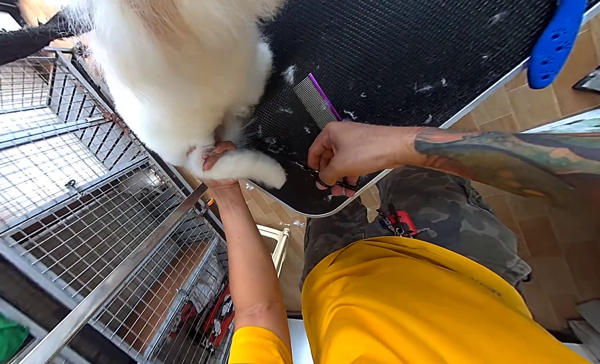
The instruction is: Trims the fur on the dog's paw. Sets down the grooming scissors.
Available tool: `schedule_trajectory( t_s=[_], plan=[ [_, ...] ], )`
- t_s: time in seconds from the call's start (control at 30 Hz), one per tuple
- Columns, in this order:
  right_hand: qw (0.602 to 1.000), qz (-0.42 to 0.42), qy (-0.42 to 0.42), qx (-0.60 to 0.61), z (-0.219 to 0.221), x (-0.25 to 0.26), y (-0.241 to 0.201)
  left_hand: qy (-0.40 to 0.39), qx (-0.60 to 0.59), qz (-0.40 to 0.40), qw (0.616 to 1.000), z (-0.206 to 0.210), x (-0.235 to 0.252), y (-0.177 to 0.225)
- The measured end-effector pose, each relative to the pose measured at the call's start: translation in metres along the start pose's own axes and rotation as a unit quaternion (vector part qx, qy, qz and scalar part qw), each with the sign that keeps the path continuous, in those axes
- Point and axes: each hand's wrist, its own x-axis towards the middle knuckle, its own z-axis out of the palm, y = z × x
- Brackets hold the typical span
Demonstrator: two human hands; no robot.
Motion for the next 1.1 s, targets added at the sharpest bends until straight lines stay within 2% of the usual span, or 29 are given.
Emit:
schedule_trajectory(
  t_s=[0.33, 0.63, 1.1],
  plan=[
    [0.999, 0.009, 0.035, 0.024, 0.011, -0.007, 0.008, 0.009, -0.009, 0.001, 1.0, -0.002, 0.002, 0.0],
    [0.999, 0.016, 0.035, 0.016, 0.014, -0.016, 0.007, 0.011, -0.006, -0.003, 1.0, -0.002, 0.003, 0.0],
    [0.997, 0.02, 0.025, 0.071, 0.028, -0.025, 0.011, 0.004, 0.022, -0.007, 1.0, -0.002, 0.004, -0.001]
  ],
)
